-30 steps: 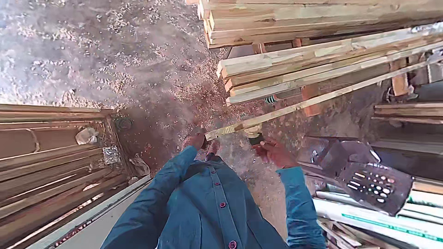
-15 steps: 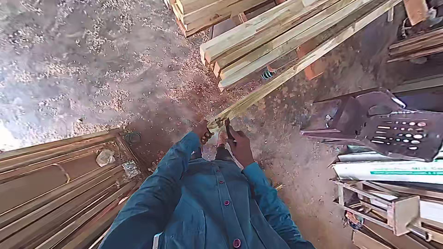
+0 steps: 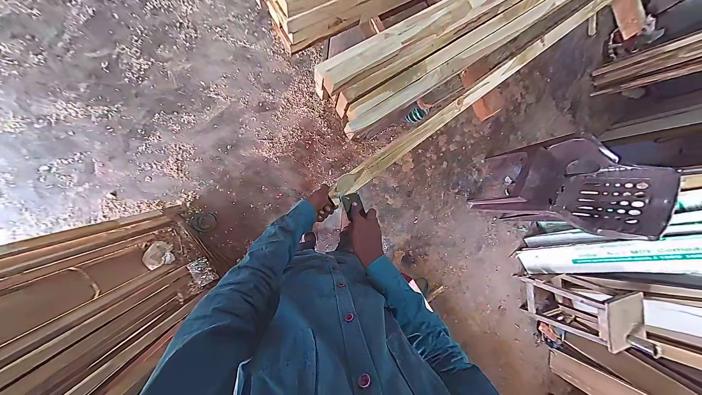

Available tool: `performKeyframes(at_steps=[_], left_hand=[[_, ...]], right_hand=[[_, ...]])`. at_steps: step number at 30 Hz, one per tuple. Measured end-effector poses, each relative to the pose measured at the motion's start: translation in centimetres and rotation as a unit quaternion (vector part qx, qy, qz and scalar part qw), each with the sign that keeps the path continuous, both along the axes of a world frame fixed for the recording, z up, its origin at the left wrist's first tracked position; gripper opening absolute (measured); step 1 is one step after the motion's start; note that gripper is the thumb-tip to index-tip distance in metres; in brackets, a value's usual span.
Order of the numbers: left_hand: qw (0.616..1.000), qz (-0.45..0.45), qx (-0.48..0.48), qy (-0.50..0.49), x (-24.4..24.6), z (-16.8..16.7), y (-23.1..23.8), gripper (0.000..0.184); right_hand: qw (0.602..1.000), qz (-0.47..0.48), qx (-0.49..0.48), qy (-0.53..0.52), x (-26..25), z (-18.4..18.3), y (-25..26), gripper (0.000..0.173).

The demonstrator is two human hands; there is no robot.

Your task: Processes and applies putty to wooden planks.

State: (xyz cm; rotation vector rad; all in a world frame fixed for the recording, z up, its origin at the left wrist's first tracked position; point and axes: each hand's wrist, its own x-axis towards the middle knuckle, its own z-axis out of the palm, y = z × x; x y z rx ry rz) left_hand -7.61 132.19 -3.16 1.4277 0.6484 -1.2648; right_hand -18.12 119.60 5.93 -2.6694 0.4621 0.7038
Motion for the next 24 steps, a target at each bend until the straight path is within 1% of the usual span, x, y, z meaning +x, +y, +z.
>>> performKeyframes(at_steps=[3, 6, 10, 12, 15, 17, 19, 22, 24], left_hand=[[1.000, -0.005, 0.001, -0.006, -0.3, -0.6, 0.1, 0.074], [1.000, -0.013, 0.003, -0.001, -0.3, -0.3, 0.0, 0.072], [1.000, 0.008, 0.018, 0.003, -0.2, 0.1, -0.1, 0.072], [0.999, 0.005, 0.031, -0.009, -0.4, 0.4, -0.1, 0.069], [0.999, -0.004, 0.030, -0.020, -0.6, 0.2, -0.2, 0.068], [0.999, 0.010, 0.038, -0.008, -0.7, 0.8, -0.5, 0.070], [0.999, 0.010, 0.043, -0.010, -0.9, 1.7, -0.8, 0.076], [0.994, -0.018, 0.079, -0.073, -1.8, 1.4, -1.3, 0.087], [0.991, -0.018, 0.075, -0.111, -2.3, 2.0, -1.2, 0.090]], right_hand=[[0.996, -0.035, 0.042, -0.068, 1.5, 1.9, -0.3, 0.056], [0.994, -0.037, 0.057, -0.083, 3.0, 1.6, 0.3, 0.059], [0.995, -0.035, 0.076, -0.053, 2.6, -0.1, 1.5, 0.057], [0.996, -0.019, 0.079, -0.032, 1.6, -0.1, 1.8, 0.057], [0.999, 0.012, 0.047, 0.017, 0.8, 0.7, 1.4, 0.055], [0.997, 0.046, 0.030, 0.048, 1.0, 2.5, 0.1, 0.049], [0.994, 0.086, 0.043, 0.055, 1.9, 5.0, -2.4, 0.042], [0.983, 0.132, 0.126, -0.020, 4.1, 7.2, -7.9, 0.032], [0.967, 0.188, 0.144, -0.090, 6.5, 8.0, -10.9, 0.031]])
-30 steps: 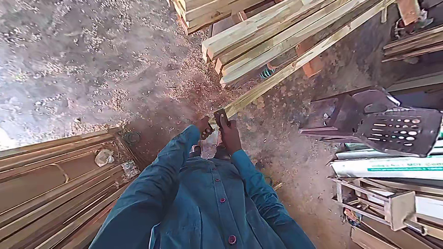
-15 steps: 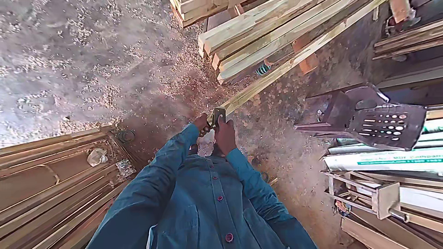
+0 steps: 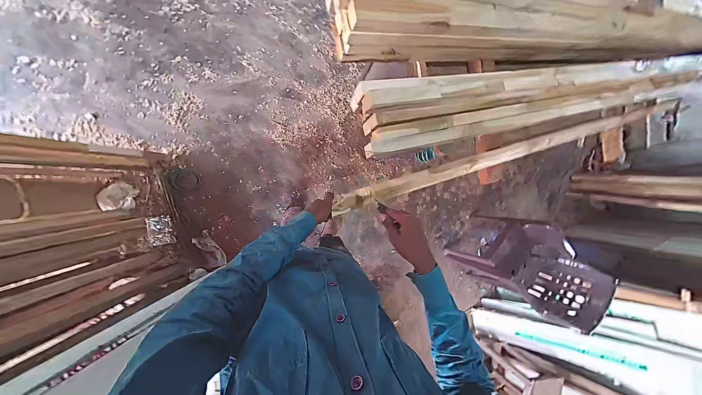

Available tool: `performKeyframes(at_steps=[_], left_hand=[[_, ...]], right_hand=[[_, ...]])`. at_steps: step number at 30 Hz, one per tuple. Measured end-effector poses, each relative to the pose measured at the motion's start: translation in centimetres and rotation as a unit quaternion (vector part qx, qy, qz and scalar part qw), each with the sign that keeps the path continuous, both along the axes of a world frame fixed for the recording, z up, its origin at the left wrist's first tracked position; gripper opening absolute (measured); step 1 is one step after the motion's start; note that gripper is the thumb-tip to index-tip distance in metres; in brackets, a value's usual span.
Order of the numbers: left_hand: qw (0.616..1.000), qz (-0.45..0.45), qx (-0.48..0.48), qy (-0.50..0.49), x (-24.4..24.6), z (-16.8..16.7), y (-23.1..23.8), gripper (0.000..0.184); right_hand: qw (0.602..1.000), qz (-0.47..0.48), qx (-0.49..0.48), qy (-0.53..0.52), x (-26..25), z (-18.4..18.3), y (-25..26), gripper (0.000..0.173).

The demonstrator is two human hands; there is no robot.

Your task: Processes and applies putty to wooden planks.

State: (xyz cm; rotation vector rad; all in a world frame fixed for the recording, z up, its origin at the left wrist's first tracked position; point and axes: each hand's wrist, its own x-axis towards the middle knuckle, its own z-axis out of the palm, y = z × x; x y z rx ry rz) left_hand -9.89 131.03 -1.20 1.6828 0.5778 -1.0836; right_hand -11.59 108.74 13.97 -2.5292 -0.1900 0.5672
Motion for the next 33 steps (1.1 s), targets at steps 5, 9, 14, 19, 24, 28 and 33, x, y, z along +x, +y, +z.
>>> performKeyframes(at_steps=[5, 9, 14, 19, 24, 28, 33], left_hand=[[0.999, 0.039, 0.026, -0.017, -1.1, 2.0, -0.4, 0.090], [0.996, 0.083, 0.029, -0.025, -1.8, 1.5, -1.1, 0.088], [0.993, 0.091, 0.030, -0.062, -2.4, 0.0, -1.6, 0.087], [0.994, 0.091, 0.029, -0.046, -2.3, 0.4, -1.4, 0.087], [0.994, 0.098, 0.028, -0.025, -2.0, 1.5, -1.2, 0.085], [0.996, 0.084, 0.031, -0.019, -1.9, 1.5, -1.2, 0.085], [0.997, 0.066, 0.034, -0.021, -1.8, 1.3, -1.2, 0.085]], right_hand=[[0.961, 0.216, -0.015, -0.173, 5.6, -1.4, -2.6, 0.041], [0.902, 0.378, 0.019, -0.207, 8.6, -3.7, -1.8, 0.044], [0.839, 0.497, 0.009, -0.221, 10.3, -4.8, 0.5, 0.039], [0.826, 0.501, -0.037, -0.255, 9.5, -5.4, 1.6, 0.038], [0.836, 0.469, -0.050, -0.280, 8.1, -6.2, 1.9, 0.033], [0.836, 0.469, -0.052, -0.279, 8.0, -6.7, 1.9, 0.034], [0.831, 0.474, -0.053, -0.285, 9.8, -7.7, 1.3, 0.035]])
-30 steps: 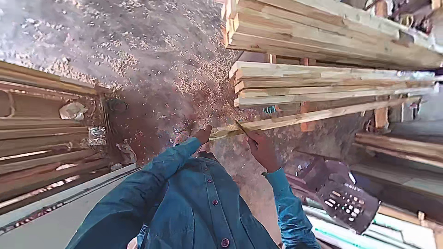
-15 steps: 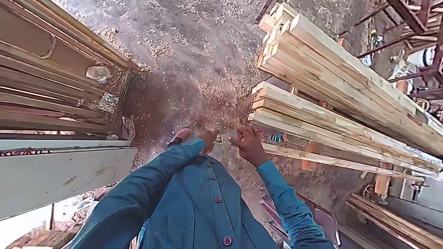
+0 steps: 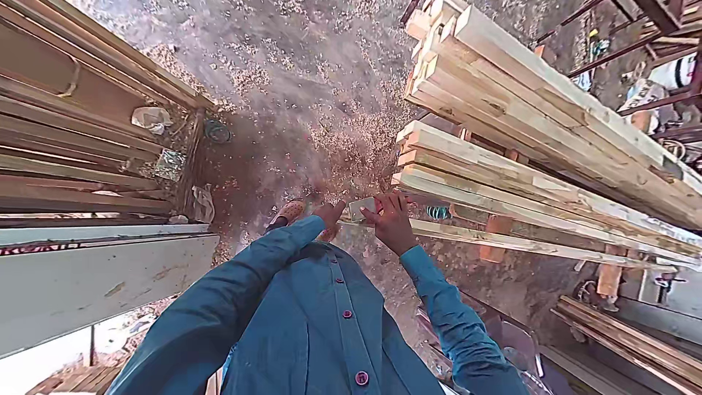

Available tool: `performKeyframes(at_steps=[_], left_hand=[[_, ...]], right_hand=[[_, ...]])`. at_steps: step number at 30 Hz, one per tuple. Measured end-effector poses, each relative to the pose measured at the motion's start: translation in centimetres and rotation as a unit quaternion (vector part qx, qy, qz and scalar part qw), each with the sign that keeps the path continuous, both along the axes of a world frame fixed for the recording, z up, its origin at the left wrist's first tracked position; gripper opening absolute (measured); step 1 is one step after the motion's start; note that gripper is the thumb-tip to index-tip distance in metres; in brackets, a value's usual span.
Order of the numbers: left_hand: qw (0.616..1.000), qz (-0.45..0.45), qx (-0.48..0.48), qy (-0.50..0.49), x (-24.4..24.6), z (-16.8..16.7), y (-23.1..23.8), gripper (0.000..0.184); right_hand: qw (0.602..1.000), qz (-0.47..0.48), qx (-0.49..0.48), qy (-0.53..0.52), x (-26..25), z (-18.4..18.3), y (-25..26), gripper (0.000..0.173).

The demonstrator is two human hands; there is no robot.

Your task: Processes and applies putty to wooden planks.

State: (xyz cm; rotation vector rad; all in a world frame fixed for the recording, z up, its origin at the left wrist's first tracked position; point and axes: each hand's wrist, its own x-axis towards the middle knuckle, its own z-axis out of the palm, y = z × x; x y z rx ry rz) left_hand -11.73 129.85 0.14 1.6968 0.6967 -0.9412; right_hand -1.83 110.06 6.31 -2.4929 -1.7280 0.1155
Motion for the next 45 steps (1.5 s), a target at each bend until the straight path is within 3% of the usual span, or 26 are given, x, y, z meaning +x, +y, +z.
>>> performKeyframes(at_steps=[14, 20, 24, 29, 31, 33, 35, 37, 40, 42, 43, 44, 45], left_hand=[[1.000, -0.018, -0.001, -0.012, 0.2, -0.2, 0.3, 0.087], [1.000, -0.017, 0.006, -0.013, 0.3, -1.2, 0.1, 0.084], [1.000, -0.020, 0.005, -0.013, 0.3, -1.5, 0.1, 0.085], [0.998, -0.054, 0.019, -0.010, 0.4, 0.4, 0.4, 0.082], [0.998, -0.060, 0.026, -0.003, 0.5, 0.2, 0.4, 0.083], [0.999, -0.049, 0.019, 0.000, 0.7, -1.2, 0.4, 0.084], [0.999, -0.038, -0.002, 0.023, 1.4, -1.4, 0.4, 0.083], [0.998, -0.011, -0.027, 0.050, 2.2, -0.8, 0.7, 0.078], [0.996, 0.028, -0.053, 0.073, 3.3, -0.5, 1.3, 0.062], [0.989, 0.054, -0.084, 0.105, 3.7, -0.8, 1.5, 0.059], [0.986, 0.062, -0.100, 0.116, 3.8, -1.4, 1.5, 0.060], [0.984, 0.071, -0.112, 0.122, 3.8, -2.2, 1.6, 0.061], [0.982, 0.073, -0.120, 0.124, 3.8, -2.7, 1.6, 0.059]], right_hand=[[1.000, -0.011, 0.009, 0.015, 1.9, -0.1, -1.6, 0.036], [1.000, -0.022, -0.013, 0.016, 2.3, 0.3, -2.3, 0.034], [0.998, -0.014, -0.058, -0.013, 2.4, 1.3, -3.3, 0.042], [0.988, 0.015, -0.123, -0.093, 2.8, 3.8, -6.2, 0.027], [0.989, -0.024, -0.120, -0.077, 3.0, 5.4, -7.8, 0.019], [0.989, -0.121, -0.086, -0.006, 3.3, 6.8, -10.1, 0.027], [0.963, -0.242, -0.052, 0.102, 2.8, 7.9, -12.2, 0.032], [0.904, -0.363, -0.013, 0.227, 1.5, 7.9, -13.5, 0.025], [0.725, -0.523, 0.124, 0.430, -2.1, 5.2, -12.7, 0.033], [0.622, -0.565, 0.233, 0.490, -4.6, 2.4, -11.2, 0.043], [0.602, -0.577, 0.264, 0.485, -5.6, 1.1, -10.4, 0.050], [0.612, -0.589, 0.263, 0.457, -6.5, 0.0, -9.6, 0.053], [0.648, -0.600, 0.235, 0.405, -7.1, -0.8, -9.0, 0.054]])
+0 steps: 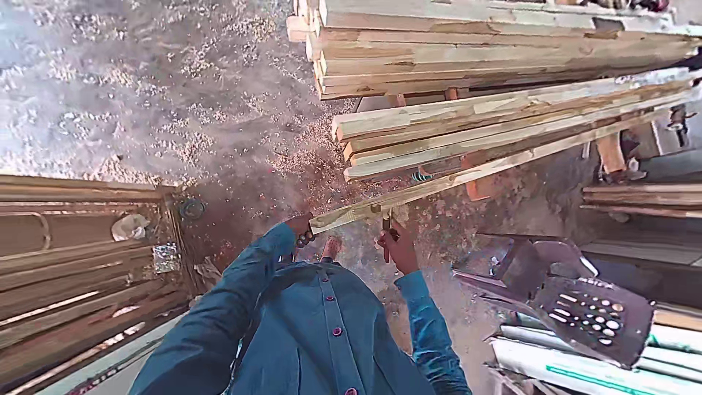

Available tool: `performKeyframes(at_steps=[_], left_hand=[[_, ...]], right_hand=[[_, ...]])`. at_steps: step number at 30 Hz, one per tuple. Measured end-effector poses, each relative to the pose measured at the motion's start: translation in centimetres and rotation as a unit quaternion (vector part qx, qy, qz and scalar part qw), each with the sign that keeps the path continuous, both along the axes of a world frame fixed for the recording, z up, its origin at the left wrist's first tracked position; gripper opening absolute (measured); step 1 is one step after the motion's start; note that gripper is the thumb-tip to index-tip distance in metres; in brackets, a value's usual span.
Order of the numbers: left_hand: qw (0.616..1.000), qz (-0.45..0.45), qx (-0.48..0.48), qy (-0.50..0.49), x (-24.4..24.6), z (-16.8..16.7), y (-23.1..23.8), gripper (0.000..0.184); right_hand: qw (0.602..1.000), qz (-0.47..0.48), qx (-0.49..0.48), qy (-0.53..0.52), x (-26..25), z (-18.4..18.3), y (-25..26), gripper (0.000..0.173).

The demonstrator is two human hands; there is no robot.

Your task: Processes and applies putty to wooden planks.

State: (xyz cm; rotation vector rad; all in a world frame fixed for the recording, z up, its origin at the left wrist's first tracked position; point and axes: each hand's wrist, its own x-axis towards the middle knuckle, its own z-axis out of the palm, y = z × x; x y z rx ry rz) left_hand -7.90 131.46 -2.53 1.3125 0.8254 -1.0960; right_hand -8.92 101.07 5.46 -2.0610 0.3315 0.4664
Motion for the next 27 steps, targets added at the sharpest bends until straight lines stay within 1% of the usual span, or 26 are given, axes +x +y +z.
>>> performKeyframes(at_steps=[2, 4, 6, 8, 9, 11, 12, 13, 15, 18, 19, 21, 23, 25, 27], left_hand=[[0.999, -0.037, -0.022, -0.019, 0.2, 0.0, 0.4, 0.051], [0.997, -0.053, -0.056, -0.015, 0.6, 0.6, 0.7, 0.052], [0.996, -0.043, -0.076, 0.015, 0.9, 0.8, 0.6, 0.057], [0.997, -0.041, -0.069, 0.019, 0.7, 0.4, 0.7, 0.057], [0.998, -0.030, -0.053, 0.023, 0.6, 0.2, 0.7, 0.057], [0.999, -0.019, -0.019, 0.016, 0.6, 0.0, 0.4, 0.064], [1.000, -0.015, -0.003, 0.007, 0.5, 0.2, 0.2, 0.065], [1.000, -0.014, 0.010, -0.004, 0.3, 0.4, 0.2, 0.066], [0.999, -0.018, 0.024, -0.019, -0.2, 0.7, -0.1, 0.068], [0.999, -0.024, 0.030, -0.031, -0.9, 1.2, -0.5, 0.068], [0.999, -0.026, 0.036, -0.032, -0.9, 1.2, -0.6, 0.068], [0.998, -0.028, 0.038, -0.030, -0.6, 1.1, -0.6, 0.070], [0.999, -0.021, 0.031, -0.023, -0.4, 0.9, -0.5, 0.071], [1.000, -0.014, 0.017, -0.015, -0.5, 0.9, -0.2, 0.070], [1.000, -0.013, 0.011, -0.005, -0.4, 1.3, -0.4, 0.068]], right_hand=[[0.989, 0.035, -0.133, -0.059, -0.4, -0.7, 1.2, 0.054], [0.976, 0.023, -0.202, -0.072, 0.0, -0.7, 2.2, 0.058], [0.972, -0.009, -0.227, -0.056, 0.7, -1.4, 3.0, 0.062], [0.971, -0.019, -0.237, -0.013, 0.1, -2.5, 4.3, 0.068], [0.969, -0.005, -0.246, 0.016, -0.8, -2.7, 5.3, 0.070], [0.958, 0.050, -0.269, 0.083, -2.2, -0.8, 7.4, 0.071], [0.955, 0.061, -0.268, 0.109, -2.5, 0.6, 8.1, 0.067], [0.958, 0.049, -0.256, 0.116, -2.4, 1.9, 8.2, 0.062], [0.968, -0.016, -0.235, 0.086, -0.8, 3.2, 6.7, 0.051], [0.965, -0.103, -0.235, 0.053, 3.1, 2.5, 3.6, 0.035], [0.963, -0.117, -0.232, 0.068, 3.8, 2.3, 3.5, 0.033], [0.968, -0.118, -0.201, 0.094, 3.8, 2.8, 5.4, 0.032], [0.975, -0.081, -0.160, 0.127, 1.9, 4.5, 9.3, 0.036], [0.976, 0.002, -0.153, 0.152, -0.6, 5.5, 13.0, 0.039], [0.968, 0.098, -0.156, 0.172, -2.4, 6.8, 14.6, 0.041]])
